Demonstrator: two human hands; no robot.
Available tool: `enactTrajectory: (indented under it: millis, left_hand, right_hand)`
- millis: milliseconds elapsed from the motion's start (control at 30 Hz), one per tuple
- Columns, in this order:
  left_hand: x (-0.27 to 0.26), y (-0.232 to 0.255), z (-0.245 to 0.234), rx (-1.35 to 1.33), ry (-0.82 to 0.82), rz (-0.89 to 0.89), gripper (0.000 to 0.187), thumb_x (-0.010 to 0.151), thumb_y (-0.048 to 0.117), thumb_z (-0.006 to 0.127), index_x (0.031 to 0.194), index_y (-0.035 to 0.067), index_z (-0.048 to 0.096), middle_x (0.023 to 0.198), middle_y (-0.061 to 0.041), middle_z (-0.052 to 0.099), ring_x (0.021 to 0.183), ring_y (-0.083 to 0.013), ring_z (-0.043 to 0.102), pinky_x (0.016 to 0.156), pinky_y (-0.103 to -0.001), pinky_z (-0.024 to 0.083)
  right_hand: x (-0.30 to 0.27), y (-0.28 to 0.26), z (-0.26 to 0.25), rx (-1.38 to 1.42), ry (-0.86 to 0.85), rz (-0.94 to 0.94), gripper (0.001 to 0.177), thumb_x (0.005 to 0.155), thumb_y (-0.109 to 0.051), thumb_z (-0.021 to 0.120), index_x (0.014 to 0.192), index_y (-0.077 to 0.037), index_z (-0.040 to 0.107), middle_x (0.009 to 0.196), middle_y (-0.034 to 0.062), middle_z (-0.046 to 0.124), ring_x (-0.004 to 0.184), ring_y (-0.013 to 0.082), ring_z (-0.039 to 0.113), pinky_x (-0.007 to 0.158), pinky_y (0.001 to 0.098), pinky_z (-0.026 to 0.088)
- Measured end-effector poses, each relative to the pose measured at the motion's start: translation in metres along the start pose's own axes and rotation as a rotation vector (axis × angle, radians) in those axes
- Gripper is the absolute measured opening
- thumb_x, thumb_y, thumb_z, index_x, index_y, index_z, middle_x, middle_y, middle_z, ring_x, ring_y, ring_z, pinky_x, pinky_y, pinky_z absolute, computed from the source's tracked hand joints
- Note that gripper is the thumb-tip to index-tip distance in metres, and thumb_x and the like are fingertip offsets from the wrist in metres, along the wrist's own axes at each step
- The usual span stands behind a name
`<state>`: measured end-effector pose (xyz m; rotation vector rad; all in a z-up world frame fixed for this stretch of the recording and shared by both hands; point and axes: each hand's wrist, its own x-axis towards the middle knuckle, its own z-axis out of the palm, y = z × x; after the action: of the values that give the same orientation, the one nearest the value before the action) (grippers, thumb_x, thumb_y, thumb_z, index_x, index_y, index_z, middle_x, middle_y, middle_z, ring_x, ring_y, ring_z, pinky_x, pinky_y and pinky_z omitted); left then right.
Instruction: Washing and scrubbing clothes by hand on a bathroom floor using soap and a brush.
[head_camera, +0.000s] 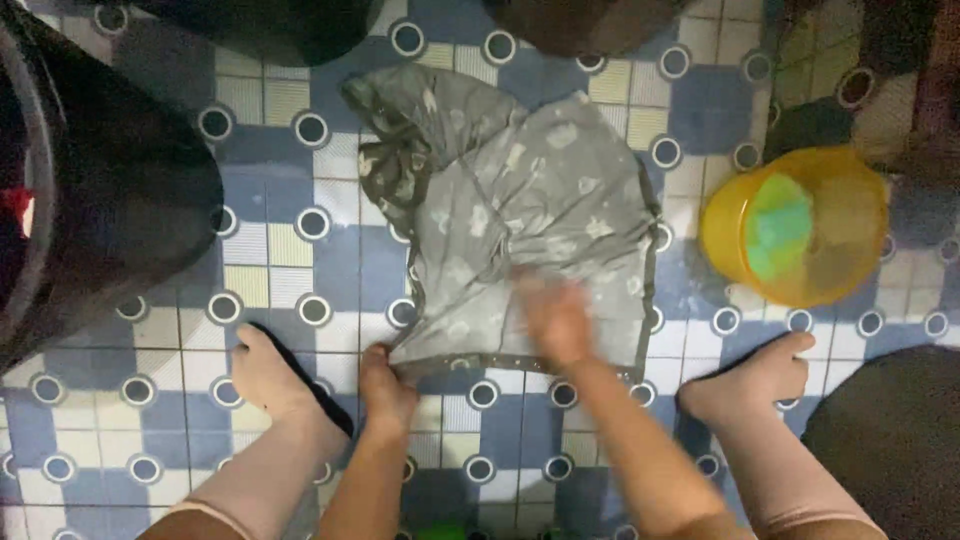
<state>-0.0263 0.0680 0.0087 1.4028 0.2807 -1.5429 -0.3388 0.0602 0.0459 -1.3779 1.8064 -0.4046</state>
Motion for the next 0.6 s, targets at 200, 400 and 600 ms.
enactTrajectory:
  millis: [200, 400, 600]
  left_hand:
    - [-0.006, -0.012, 0.016, 0.69, -0.154, 0.296, 0.034, 0.111, 0.035, 0.057, 0.118, 0.003, 0.065, 0.108, -0.008, 0.057, 0.1, -0.0213, 0.055, 0.091, -0.042, 0.043]
    - [-0.005, -0.005, -0.02, 1.561, -0.094, 0.373, 0.048, 0.104, 0.049, 0.054, 0.111, 0.004, 0.07, 0.099, -0.02, 0.075, 0.092, -0.0352, 0.07, 0.085, -0.046, 0.052]
    - [-0.052, 0.006, 0.01, 1.557, -0.094, 0.652, 0.045, 0.099, 0.044, 0.053, 0.127, 0.01, 0.063, 0.107, -0.023, 0.071, 0.095, -0.0462, 0.065, 0.079, -0.05, 0.05]
  right_hand:
    - [0.009, 0.032, -0.062, -0.395, 0.503, 0.19, 0.059, 0.088, -0.018, 0.061, 0.145, -0.004, 0.054, 0.115, 0.0268, 0.065, 0.091, 0.0425, 0.063, 0.08, 0.0516, 0.051]
    - [-0.059, -0.008, 0.031, 0.016, 0.13, -0.114, 0.033, 0.095, -0.023, 0.059, 0.125, -0.01, 0.064, 0.124, 0.0174, 0.069, 0.118, 0.0375, 0.062, 0.104, 0.0502, 0.045]
    - [-0.065, 0.041, -0.058, -0.379, 0.362, 0.247, 0.06, 0.093, -0.012, 0.056, 0.152, -0.013, 0.047, 0.12, 0.0189, 0.065, 0.088, 0.0394, 0.06, 0.079, 0.0538, 0.051]
